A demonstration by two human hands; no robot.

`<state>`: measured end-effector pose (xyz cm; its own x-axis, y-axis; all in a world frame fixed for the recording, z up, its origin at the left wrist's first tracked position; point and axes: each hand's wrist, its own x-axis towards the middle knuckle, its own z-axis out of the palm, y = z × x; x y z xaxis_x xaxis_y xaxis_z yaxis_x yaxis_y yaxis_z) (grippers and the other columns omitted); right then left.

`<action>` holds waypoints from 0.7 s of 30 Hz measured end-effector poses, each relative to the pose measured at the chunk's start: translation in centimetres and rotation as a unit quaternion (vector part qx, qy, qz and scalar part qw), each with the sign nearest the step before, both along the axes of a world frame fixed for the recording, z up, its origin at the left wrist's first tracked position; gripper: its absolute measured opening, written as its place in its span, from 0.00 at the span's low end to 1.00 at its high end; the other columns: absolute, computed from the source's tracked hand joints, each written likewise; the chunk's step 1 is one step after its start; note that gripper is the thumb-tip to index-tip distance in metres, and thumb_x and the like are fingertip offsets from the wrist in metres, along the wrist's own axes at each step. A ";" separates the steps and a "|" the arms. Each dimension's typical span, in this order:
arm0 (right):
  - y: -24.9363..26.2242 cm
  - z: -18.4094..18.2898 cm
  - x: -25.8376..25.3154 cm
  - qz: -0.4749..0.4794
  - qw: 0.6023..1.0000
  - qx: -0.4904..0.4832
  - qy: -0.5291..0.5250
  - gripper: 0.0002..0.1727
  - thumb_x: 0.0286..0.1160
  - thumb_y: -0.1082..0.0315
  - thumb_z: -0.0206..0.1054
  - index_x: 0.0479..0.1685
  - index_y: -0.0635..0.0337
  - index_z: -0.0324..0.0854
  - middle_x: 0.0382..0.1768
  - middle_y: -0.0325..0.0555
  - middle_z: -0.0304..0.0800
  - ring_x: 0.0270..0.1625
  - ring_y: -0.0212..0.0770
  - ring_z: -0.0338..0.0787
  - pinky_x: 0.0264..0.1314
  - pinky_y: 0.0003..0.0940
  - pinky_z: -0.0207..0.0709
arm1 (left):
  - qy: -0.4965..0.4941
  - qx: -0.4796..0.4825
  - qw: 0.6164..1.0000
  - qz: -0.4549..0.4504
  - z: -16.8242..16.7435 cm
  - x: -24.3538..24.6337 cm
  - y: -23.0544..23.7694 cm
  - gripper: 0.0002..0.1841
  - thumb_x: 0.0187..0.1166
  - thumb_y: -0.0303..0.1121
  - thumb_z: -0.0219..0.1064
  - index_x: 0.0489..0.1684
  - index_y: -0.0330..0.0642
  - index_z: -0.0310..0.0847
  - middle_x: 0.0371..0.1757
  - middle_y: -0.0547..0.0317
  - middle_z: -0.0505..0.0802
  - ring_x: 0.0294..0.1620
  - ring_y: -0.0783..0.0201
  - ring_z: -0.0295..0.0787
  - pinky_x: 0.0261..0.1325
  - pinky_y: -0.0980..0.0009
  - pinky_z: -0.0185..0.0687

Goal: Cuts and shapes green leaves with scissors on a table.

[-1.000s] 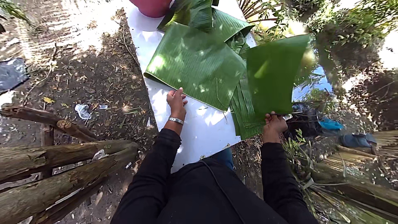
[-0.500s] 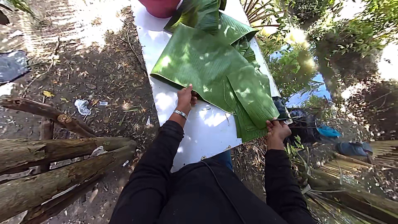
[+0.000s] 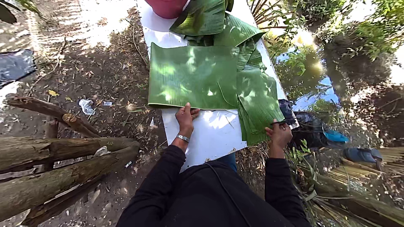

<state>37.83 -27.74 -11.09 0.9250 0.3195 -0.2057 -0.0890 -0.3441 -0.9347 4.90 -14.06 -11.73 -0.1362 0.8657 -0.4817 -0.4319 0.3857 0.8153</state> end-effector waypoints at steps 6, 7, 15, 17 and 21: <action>-2.4 0.5 0.2 0.045 0.983 -0.107 -0.143 0.35 0.77 0.58 0.76 0.78 0.69 0.72 0.51 0.59 0.92 0.36 0.46 0.95 0.37 0.46 0.90 | 0.038 -0.033 0.998 -0.032 0.6 0.3 0.9 0.07 0.84 0.30 0.68 0.46 0.36 0.78 0.33 0.55 0.93 0.27 0.62 0.94 0.31 0.67 0.92; -2.7 0.7 0.2 0.048 0.977 -0.115 -0.174 0.35 0.77 0.57 0.76 0.78 0.70 0.72 0.52 0.60 0.92 0.38 0.48 0.95 0.41 0.48 0.90 | 0.039 -0.036 0.998 -0.037 0.6 0.3 0.9 0.06 0.84 0.29 0.68 0.46 0.35 0.78 0.32 0.54 0.94 0.26 0.63 0.94 0.30 0.68 0.92; -1.8 2.7 -8.4 0.448 0.893 0.015 0.049 0.21 0.81 0.69 0.65 0.68 0.74 0.77 0.36 0.45 0.93 0.26 0.35 0.89 0.29 0.33 0.87 | 0.098 -0.048 0.988 -0.109 1.3 1.1 2.0 0.18 0.75 0.26 0.76 0.58 0.28 0.77 0.36 0.46 0.94 0.24 0.61 0.92 0.26 0.67 0.90; -0.9 2.3 -12.1 0.515 0.836 0.013 0.189 0.20 0.83 0.66 0.63 0.67 0.71 0.77 0.34 0.43 0.92 0.24 0.34 0.88 0.27 0.30 0.86 | 0.098 -0.063 0.985 -0.129 1.5 1.1 2.4 0.18 0.75 0.26 0.76 0.58 0.29 0.76 0.35 0.46 0.94 0.22 0.60 0.92 0.24 0.67 0.90; 0.9 -0.2 -16.4 0.527 0.783 0.000 0.331 0.21 0.91 0.59 0.54 0.67 0.69 0.76 0.35 0.47 0.92 0.21 0.36 0.88 0.23 0.30 0.84 | 0.073 -0.088 0.984 -0.140 2.0 0.6 2.3 0.17 0.76 0.23 0.73 0.59 0.29 0.75 0.31 0.47 0.93 0.20 0.61 0.91 0.24 0.68 0.89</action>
